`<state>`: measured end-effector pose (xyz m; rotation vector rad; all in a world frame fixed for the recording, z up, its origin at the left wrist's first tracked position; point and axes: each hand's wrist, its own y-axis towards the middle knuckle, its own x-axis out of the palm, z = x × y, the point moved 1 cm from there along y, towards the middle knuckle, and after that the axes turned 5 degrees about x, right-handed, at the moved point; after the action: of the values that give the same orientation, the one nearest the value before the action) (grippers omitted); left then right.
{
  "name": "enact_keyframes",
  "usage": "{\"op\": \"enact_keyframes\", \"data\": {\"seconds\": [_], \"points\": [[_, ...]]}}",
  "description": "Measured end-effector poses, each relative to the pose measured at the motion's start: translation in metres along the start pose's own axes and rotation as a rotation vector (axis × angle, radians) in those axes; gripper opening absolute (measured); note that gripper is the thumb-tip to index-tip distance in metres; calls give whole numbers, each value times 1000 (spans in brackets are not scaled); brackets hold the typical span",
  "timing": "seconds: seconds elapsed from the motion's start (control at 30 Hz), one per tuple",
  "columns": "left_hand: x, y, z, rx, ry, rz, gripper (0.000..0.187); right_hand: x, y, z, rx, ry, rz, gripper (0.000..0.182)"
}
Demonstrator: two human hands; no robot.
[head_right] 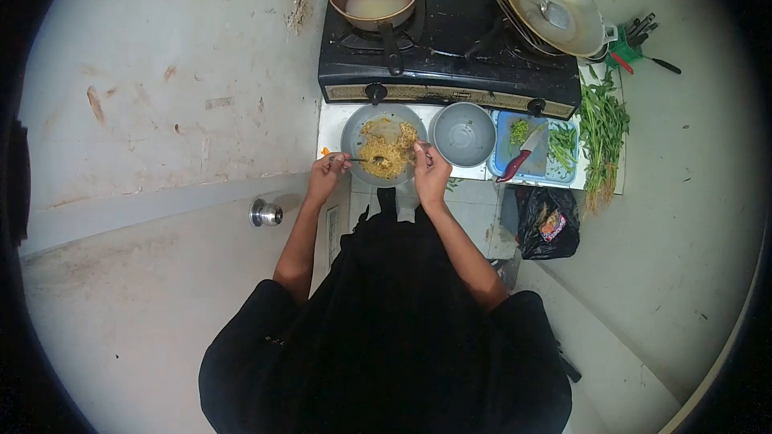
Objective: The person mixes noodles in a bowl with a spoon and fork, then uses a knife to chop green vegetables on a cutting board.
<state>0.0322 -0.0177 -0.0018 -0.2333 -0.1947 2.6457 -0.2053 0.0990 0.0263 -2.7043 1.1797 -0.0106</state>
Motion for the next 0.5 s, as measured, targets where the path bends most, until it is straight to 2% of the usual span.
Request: {"op": "enact_keyframes", "data": {"seconds": [0.13,0.2,0.23,0.3,0.43,0.5], "points": [[-1,-15,9,11,107,46,26,-6,3,0,60,-70,-62,24],[0,-20,21,67,212,196,26,-8,4,-5,47,-82,-41,24],[4,-23,32,66,210,197,26,-9,5,-4,47,-84,-42,24],[8,-28,52,58,429,313,26,-7,8,-2,4,-165,-38,23],[22,-21,7,95,428,335,31,1,11,17,-12,-235,-66,23],[33,-17,1,-116,180,339,30,8,10,25,-41,-212,-11,23]]}}
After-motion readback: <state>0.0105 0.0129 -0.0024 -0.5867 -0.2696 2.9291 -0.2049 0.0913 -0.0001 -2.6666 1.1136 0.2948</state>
